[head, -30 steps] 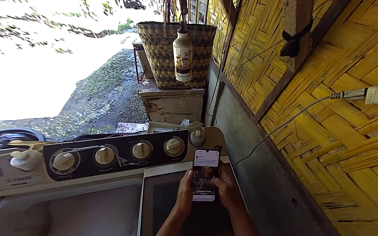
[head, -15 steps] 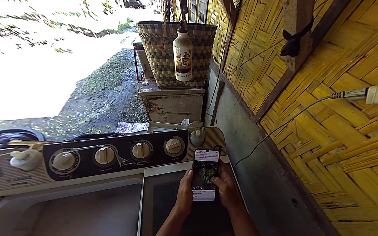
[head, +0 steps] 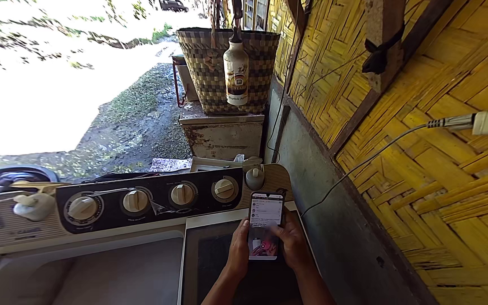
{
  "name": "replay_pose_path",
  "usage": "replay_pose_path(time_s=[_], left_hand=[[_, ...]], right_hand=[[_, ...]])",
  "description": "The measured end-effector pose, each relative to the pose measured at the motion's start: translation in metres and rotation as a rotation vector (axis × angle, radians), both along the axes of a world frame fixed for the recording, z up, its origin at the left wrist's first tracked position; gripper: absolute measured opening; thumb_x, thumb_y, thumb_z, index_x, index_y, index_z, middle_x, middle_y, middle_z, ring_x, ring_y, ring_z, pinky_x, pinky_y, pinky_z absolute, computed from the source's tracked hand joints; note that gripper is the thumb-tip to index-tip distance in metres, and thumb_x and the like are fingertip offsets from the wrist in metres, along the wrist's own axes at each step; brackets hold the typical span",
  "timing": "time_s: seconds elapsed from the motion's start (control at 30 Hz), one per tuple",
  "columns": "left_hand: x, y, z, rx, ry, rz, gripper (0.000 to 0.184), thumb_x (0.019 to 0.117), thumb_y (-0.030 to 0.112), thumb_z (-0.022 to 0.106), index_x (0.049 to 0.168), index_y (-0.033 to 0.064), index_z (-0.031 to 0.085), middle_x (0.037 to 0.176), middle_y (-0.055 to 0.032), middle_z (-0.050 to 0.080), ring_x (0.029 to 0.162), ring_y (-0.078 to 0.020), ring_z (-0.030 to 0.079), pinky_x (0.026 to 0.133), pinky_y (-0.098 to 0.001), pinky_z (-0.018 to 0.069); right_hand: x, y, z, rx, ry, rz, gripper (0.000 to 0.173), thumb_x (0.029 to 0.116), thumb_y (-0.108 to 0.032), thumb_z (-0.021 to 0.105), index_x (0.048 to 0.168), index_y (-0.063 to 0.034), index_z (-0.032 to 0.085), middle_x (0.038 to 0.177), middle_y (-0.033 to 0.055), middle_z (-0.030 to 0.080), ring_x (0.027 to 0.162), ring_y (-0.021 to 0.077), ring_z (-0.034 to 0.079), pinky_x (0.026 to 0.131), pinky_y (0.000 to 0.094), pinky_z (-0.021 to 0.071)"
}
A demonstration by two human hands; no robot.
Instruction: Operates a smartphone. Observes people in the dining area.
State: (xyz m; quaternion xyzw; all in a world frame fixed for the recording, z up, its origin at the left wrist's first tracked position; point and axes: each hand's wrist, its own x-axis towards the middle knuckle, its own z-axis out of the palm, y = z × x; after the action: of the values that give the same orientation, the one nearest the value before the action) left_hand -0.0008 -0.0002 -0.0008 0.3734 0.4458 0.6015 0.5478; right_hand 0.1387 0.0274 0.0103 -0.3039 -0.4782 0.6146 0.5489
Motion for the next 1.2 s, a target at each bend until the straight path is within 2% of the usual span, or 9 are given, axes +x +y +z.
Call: replay_pose_path(time_s=[0.07, 0.13, 0.23, 0.4, 0.47, 0.53, 0.8, 0.97, 1.2], left_hand=[[0.0002, -0.0004, 0.0005, -0.011, 0.009, 0.004, 0.051, 0.1074, 0.027, 0.018, 0.129, 0.0, 0.055, 0.109, -0.0046, 0.069, 0.102, -0.0071, 0.067, 0.092, -0.0266, 0.0557], [0.0006, -0.0002, 0.0001, -0.014, 0.006, 0.01, 0.051, 0.1075, 0.028, 0.019, 0.127, 0.0002, 0.056, 0.108, -0.0049, 0.07, 0.1, -0.0072, 0.067, 0.092, -0.0268, 0.0559], [0.0008, 0.0006, -0.0011, 0.0, -0.008, 0.013, 0.049, 0.1072, 0.026, 0.019, 0.123, 0.0004, 0.057, 0.103, -0.0039, 0.07, 0.097, -0.0071, 0.068, 0.09, -0.0262, 0.0565], [0.0005, 0.0008, -0.0011, 0.01, 0.003, 0.006, 0.049, 0.1065, 0.026, 0.019, 0.123, 0.0005, 0.057, 0.102, -0.0021, 0.069, 0.096, -0.0053, 0.067, 0.09, -0.0246, 0.0555], [0.0008, 0.0003, 0.0001, 0.002, 0.006, 0.007, 0.05, 0.1069, 0.026, 0.019, 0.124, -0.0002, 0.057, 0.103, -0.003, 0.069, 0.097, -0.0057, 0.067, 0.09, -0.0249, 0.0557], [0.0005, -0.0002, 0.0007, -0.005, 0.008, 0.009, 0.05, 0.1071, 0.027, 0.019, 0.125, -0.0005, 0.056, 0.104, -0.0037, 0.069, 0.098, -0.0062, 0.067, 0.09, -0.0253, 0.0559], [-0.0002, 0.0001, 0.0003, -0.001, 0.028, 0.007, 0.051, 0.107, 0.028, 0.019, 0.127, -0.0003, 0.056, 0.107, -0.0046, 0.07, 0.1, -0.0063, 0.067, 0.091, -0.0256, 0.0559], [-0.0001, 0.0008, -0.0012, -0.001, 0.025, 0.005, 0.05, 0.1072, 0.028, 0.019, 0.127, -0.0002, 0.056, 0.106, -0.0045, 0.07, 0.099, -0.0069, 0.067, 0.09, -0.026, 0.0562], [0.0002, 0.0005, -0.0002, -0.012, 0.024, 0.007, 0.051, 0.107, 0.028, 0.019, 0.125, 0.0009, 0.057, 0.105, -0.0043, 0.07, 0.099, -0.0071, 0.068, 0.09, -0.0266, 0.0565]], right_hand=[[0.0004, 0.0003, -0.0011, 0.017, -0.023, 0.001, 0.066, 0.0876, 0.009, 0.044, 0.15, 0.0124, 0.024, 0.126, 0.0107, 0.064, 0.11, 0.0069, 0.066, 0.099, 0.0251, 0.0537], [-0.0003, 0.0003, -0.0006, 0.009, -0.045, -0.017, 0.066, 0.0862, 0.009, 0.045, 0.15, 0.0112, 0.027, 0.122, 0.0094, 0.065, 0.104, 0.0053, 0.066, 0.092, 0.0234, 0.0549], [0.0001, 0.0003, -0.0008, 0.022, -0.05, -0.019, 0.066, 0.0867, 0.01, 0.045, 0.15, 0.0127, 0.026, 0.127, 0.0117, 0.063, 0.11, 0.0068, 0.066, 0.098, 0.0243, 0.054], [-0.0005, -0.0007, 0.0014, 0.001, -0.055, -0.026, 0.067, 0.0862, 0.011, 0.043, 0.151, 0.0122, 0.025, 0.127, 0.0126, 0.064, 0.109, 0.0077, 0.067, 0.097, 0.0249, 0.055], [-0.0003, -0.0004, 0.0004, 0.02, -0.075, -0.032, 0.068, 0.0861, 0.011, 0.044, 0.151, 0.0139, 0.024, 0.138, 0.0158, 0.058, 0.119, 0.0068, 0.062, 0.102, 0.0228, 0.0507], [-0.0007, 0.0, 0.0, 0.026, -0.086, -0.04, 0.069, 0.0862, 0.011, 0.044, 0.152, 0.0143, 0.024, 0.143, 0.0175, 0.055, 0.124, 0.0064, 0.059, 0.104, 0.0216, 0.0485], [-0.0006, 0.0, 0.0003, 0.023, -0.086, -0.04, 0.068, 0.0867, 0.009, 0.045, 0.151, 0.0144, 0.024, 0.145, 0.0182, 0.053, 0.125, 0.0067, 0.058, 0.106, 0.0214, 0.0476], [-0.0005, -0.0002, 0.0007, 0.015, -0.093, -0.035, 0.069, 0.0869, 0.01, 0.044, 0.152, 0.0136, 0.023, 0.143, 0.0175, 0.054, 0.121, 0.0062, 0.06, 0.103, 0.0216, 0.0499], [-0.0008, 0.0002, 0.0008, 0.004, -0.09, -0.039, 0.067, 0.0891, 0.009, 0.044, 0.152, 0.0131, 0.023, 0.144, 0.0184, 0.053, 0.123, 0.0067, 0.06, 0.104, 0.0214, 0.0492]])
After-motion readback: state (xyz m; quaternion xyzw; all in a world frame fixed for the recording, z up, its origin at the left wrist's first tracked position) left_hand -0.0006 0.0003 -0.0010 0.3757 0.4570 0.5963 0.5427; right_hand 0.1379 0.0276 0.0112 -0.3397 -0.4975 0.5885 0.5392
